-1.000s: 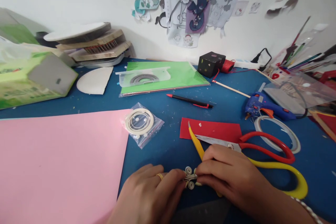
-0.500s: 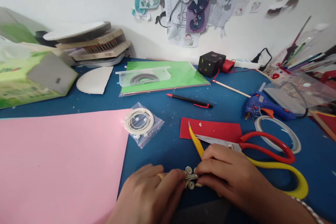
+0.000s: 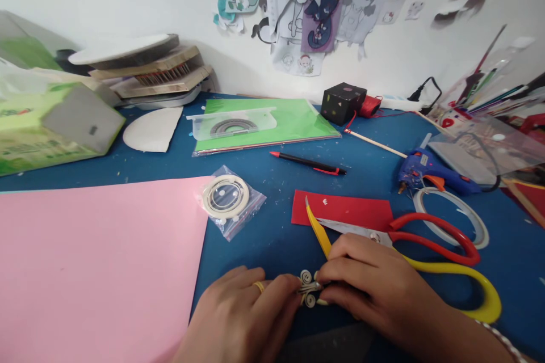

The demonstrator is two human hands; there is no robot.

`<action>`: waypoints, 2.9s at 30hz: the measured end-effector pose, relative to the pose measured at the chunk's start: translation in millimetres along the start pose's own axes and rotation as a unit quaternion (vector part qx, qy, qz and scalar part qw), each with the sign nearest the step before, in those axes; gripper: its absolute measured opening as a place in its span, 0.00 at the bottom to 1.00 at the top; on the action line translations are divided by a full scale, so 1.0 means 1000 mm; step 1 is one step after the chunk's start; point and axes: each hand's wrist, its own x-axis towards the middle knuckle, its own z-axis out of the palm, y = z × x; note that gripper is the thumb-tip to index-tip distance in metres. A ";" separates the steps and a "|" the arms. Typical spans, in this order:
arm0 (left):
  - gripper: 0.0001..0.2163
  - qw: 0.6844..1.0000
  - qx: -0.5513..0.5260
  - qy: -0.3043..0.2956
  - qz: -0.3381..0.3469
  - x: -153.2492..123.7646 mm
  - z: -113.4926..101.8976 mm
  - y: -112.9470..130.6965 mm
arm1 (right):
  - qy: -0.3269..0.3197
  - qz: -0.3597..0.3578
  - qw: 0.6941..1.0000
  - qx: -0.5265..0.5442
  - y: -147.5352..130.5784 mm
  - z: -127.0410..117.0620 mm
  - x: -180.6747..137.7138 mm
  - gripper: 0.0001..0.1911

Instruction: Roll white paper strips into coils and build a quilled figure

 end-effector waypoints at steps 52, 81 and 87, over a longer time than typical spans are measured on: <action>0.06 0.997 -0.060 -0.030 -0.047 -0.001 -0.001 -0.007 | 0.109 -0.030 0.994 -0.014 -0.004 -0.025 -0.002 0.03; 0.05 0.998 -0.048 -0.025 -0.021 0.002 -0.005 -0.007 | 0.005 0.208 0.935 0.286 -0.005 -0.019 0.002 0.04; 0.05 0.999 -0.047 -0.014 -0.018 0.002 -0.003 -0.008 | -0.012 0.270 0.854 0.445 -0.003 -0.021 0.004 0.05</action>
